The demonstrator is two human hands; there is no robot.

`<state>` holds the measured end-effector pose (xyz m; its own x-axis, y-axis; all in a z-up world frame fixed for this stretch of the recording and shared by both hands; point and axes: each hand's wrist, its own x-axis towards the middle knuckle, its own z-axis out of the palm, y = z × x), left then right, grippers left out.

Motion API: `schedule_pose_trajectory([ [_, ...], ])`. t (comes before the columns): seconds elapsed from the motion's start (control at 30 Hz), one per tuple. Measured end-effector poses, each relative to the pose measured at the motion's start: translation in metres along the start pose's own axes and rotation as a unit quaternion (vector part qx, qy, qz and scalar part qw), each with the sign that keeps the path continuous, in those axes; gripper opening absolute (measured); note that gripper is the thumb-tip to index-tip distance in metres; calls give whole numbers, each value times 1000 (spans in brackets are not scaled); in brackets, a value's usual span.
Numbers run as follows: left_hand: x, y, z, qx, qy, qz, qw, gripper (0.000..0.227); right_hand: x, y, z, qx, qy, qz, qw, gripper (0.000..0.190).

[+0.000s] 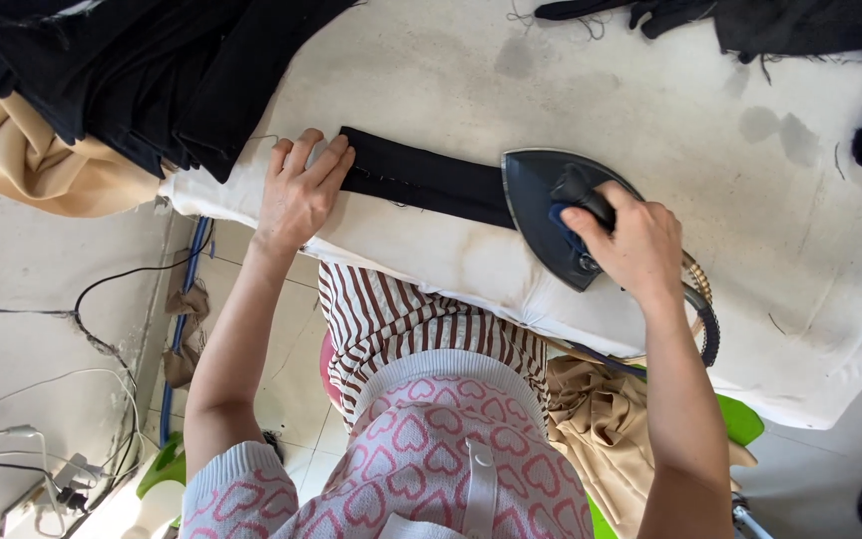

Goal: The person irons multiple black fabric pieces on a padded ironing table. They repeatedly pick up each piece, smooth it with their hands, press it with a steam iron, then fold and stack the finished pieces. The process is repeated for several items throughout the clip.

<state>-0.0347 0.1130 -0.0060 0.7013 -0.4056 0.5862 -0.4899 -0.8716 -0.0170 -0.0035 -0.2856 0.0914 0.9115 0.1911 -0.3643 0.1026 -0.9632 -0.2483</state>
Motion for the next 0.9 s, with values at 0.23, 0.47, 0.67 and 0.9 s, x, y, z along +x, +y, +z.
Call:
schedule_pose_trajectory([
  [0.23, -10, 2, 0, 23, -30, -17, 999, 19, 32, -88, -2, 4, -27, -65, 998, 53],
  [0.47, -9, 6, -6, 28, 0, -71, 997, 29, 55, -152, 7, -37, 15, -168, 985, 54],
  [0.67, -37, 13, -42, 26, 79, -171, 982, 43, 68, -190, 7, -21, -10, -213, 977, 59],
  [0.9, -50, 16, -79, 10, 196, -249, 948, 44, 88, -220, 20, -62, -4, -234, 970, 63],
])
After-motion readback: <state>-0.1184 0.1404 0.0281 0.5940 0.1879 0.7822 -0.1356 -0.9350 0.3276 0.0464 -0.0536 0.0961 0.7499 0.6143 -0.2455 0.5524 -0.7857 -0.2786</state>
